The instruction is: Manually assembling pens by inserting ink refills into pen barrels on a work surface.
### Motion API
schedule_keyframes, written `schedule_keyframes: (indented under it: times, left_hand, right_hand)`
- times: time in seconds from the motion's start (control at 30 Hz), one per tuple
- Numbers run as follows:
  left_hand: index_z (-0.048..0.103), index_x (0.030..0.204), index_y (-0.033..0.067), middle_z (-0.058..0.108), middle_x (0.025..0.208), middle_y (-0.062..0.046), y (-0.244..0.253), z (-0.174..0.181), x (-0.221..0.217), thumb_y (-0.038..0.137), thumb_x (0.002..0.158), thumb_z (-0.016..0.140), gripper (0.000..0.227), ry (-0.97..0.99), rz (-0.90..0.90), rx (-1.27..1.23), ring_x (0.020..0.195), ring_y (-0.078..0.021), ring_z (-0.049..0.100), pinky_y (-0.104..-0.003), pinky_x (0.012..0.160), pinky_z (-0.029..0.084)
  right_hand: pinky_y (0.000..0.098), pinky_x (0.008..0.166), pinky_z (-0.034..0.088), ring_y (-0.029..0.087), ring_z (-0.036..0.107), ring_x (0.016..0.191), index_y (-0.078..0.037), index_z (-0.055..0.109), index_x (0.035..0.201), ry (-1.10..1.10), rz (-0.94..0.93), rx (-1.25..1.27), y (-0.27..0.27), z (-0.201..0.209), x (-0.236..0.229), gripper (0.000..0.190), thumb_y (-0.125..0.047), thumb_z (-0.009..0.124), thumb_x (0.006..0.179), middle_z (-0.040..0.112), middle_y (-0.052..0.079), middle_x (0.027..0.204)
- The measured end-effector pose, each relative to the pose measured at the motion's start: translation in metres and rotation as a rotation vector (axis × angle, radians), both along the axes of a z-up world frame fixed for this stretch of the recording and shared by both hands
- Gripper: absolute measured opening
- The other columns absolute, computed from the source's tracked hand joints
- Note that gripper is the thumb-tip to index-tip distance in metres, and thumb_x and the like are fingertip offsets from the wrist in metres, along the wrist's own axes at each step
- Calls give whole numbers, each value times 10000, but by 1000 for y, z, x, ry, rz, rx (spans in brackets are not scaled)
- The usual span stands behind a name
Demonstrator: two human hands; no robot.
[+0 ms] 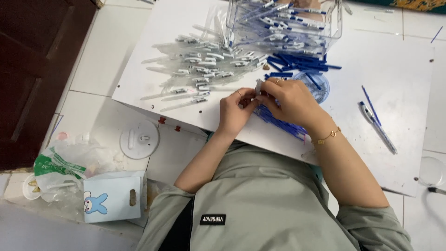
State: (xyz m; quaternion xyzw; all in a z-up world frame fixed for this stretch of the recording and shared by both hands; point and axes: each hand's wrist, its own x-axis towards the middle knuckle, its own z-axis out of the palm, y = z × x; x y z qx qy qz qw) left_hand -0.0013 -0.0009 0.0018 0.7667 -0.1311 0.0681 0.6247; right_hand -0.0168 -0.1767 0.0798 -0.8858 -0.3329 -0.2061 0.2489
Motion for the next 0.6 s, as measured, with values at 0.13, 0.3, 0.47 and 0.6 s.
schedule_keyframes:
  times: [0.13, 0.3, 0.47, 0.6]
  left_hand:
    - [775, 982, 100, 770, 817, -86, 1, -4, 7, 92, 849, 840, 149, 33, 6, 71, 654, -147, 647, -292, 629, 554]
    - [781, 974, 121, 746, 783, -65, 1, -13, 8, 123, 847, 837, 139, 81, -12, 130, 672, -136, 664, -281, 661, 571]
    - [770, 911, 73, 694, 735, -82, 2, -19, 10, 45, 804, 823, 123, 10, -8, 176, 657, -173, 659, -284, 624, 568]
    - [758, 890, 56, 689, 732, -100, 1, -13, 8, 56, 818, 814, 91, -18, -6, 171, 663, -198, 675, -298, 616, 574]
  right_hand:
    - [308, 500, 500, 227, 651, 555, -85, 657, 896, 47, -49, -53, -2, -3, 6, 113, -93, 769, 907, 627, 45, 661]
    - [297, 502, 503, 213, 675, 574, -69, 669, 906, 96, -83, -85, 1, -2, 2, 129, -110, 790, 886, 660, 55, 688]
    - [295, 501, 512, 211, 694, 601, -91, 705, 949, 138, -91, -173, 3, -8, 5, 113, -133, 787, 884, 709, 61, 759]
    - [314, 509, 521, 227, 704, 619, -99, 722, 973, 139, -101, -184, 4, -9, 4, 112, -124, 786, 883, 721, 61, 778]
